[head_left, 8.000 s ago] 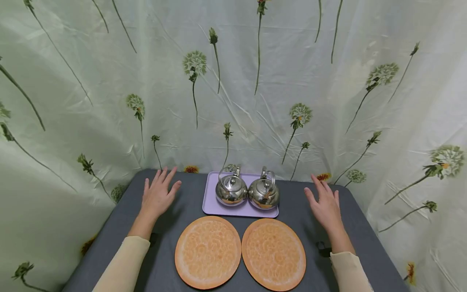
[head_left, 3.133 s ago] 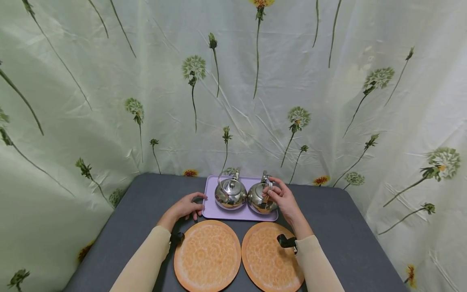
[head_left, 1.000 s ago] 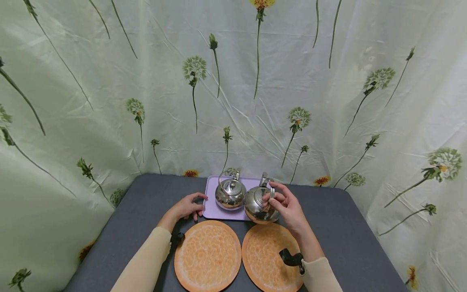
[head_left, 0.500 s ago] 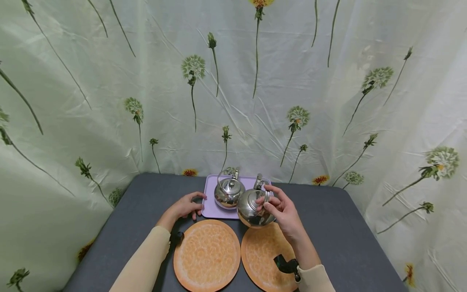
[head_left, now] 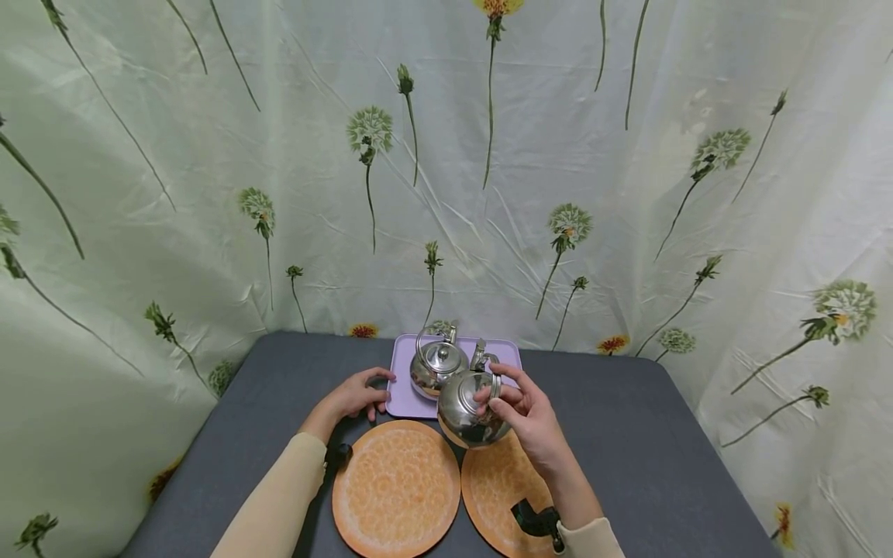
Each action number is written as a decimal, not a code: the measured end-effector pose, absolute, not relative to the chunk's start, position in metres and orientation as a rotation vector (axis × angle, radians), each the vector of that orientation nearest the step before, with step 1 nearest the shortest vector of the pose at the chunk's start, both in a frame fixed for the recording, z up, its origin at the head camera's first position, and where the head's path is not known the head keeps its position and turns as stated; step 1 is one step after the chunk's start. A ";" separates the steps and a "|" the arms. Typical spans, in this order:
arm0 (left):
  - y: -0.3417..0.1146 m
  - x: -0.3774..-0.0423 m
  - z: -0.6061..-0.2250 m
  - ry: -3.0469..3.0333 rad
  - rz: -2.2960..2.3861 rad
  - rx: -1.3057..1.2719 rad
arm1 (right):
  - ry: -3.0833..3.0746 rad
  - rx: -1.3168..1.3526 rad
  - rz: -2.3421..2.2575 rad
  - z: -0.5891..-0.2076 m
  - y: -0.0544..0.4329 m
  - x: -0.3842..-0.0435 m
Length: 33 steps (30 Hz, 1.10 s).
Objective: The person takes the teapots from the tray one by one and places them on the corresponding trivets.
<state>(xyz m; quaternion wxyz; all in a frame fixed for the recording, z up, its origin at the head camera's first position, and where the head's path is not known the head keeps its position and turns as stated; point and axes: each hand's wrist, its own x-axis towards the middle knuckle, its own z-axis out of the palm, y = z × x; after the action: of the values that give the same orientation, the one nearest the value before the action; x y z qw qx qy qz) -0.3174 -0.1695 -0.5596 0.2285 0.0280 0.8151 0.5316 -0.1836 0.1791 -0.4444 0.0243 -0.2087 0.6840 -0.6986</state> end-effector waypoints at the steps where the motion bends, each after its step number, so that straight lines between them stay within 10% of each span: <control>1: -0.170 -0.317 -0.560 2.241 1.466 0.078 | 2.106 -0.656 -2.162 -0.445 0.178 -0.183; 33: -0.168 -0.314 -0.556 2.222 1.485 0.103 | 1.909 -0.767 -2.145 -0.456 0.139 -0.169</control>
<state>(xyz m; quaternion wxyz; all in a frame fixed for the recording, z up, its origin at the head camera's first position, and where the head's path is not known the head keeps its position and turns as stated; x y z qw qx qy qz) -0.3140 -0.1685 -0.5563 0.2312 0.0374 0.8082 0.5403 -0.1692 0.1388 -0.4560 0.0844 -0.2571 0.6400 -0.7191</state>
